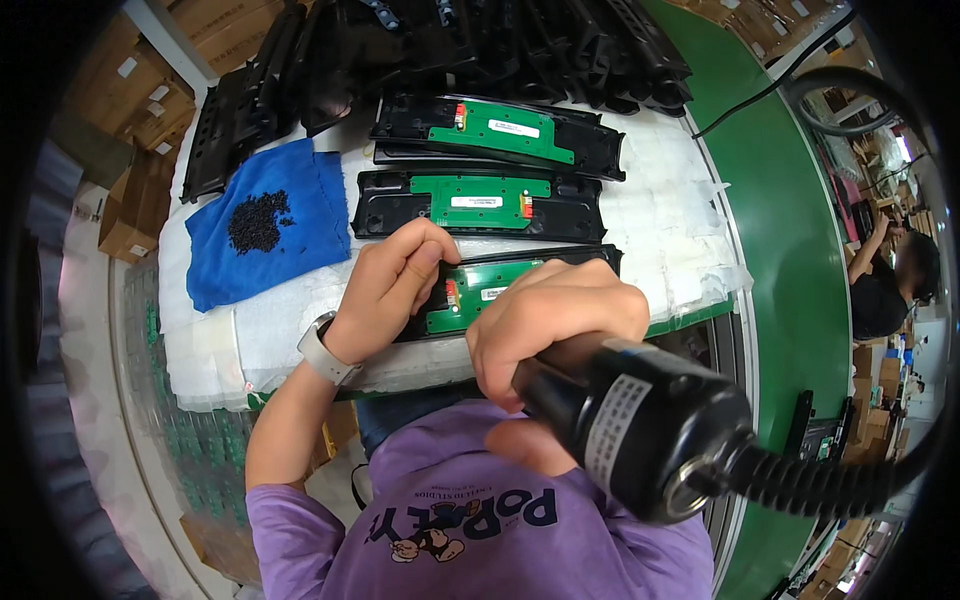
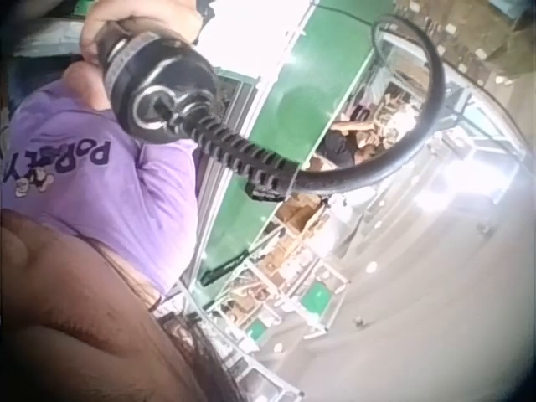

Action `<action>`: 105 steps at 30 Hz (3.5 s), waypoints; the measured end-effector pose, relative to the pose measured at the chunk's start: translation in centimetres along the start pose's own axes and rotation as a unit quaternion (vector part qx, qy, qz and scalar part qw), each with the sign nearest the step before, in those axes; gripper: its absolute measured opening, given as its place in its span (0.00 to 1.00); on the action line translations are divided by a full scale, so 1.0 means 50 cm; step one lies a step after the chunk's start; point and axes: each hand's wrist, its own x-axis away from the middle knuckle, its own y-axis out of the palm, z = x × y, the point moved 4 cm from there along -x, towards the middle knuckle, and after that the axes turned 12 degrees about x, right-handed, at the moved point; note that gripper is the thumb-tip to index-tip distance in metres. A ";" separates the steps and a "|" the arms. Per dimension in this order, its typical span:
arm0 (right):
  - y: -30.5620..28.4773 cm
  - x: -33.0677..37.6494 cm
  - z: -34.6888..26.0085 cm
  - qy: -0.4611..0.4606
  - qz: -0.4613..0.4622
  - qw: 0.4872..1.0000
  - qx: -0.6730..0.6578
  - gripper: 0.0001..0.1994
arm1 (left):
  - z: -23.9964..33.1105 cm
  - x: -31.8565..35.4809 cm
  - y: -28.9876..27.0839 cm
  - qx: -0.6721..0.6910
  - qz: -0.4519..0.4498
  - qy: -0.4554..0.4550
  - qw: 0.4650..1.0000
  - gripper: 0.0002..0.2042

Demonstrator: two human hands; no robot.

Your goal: Assembling components into toner cartridges using an electric screwdriver.

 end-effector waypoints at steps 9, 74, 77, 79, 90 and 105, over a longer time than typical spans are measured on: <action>0.002 0.000 0.005 0.021 0.014 1.000 0.001 0.16 | -0.001 0.002 0.001 0.017 0.009 0.008 1.000 0.09; -0.058 0.050 -0.025 -0.030 0.040 0.999 0.021 0.14 | 0.041 0.088 -0.258 -0.253 0.261 0.033 0.931 0.03; -0.054 0.046 -0.027 -0.033 0.021 0.999 0.019 0.13 | 0.027 0.047 -0.154 0.003 0.144 0.006 0.990 0.03; -0.052 0.043 -0.030 -0.032 0.016 0.999 0.025 0.13 | 0.012 0.027 -0.093 0.069 0.086 -0.007 0.994 0.03; -0.107 0.011 -0.012 -0.108 0.122 0.979 -0.119 0.20 | 0.015 0.029 -0.042 0.028 0.022 -0.011 0.999 0.03; -0.086 -0.005 0.043 -0.088 0.185 0.965 -0.167 0.19 | 0.019 0.031 -0.053 -0.007 -0.009 0.024 1.000 0.04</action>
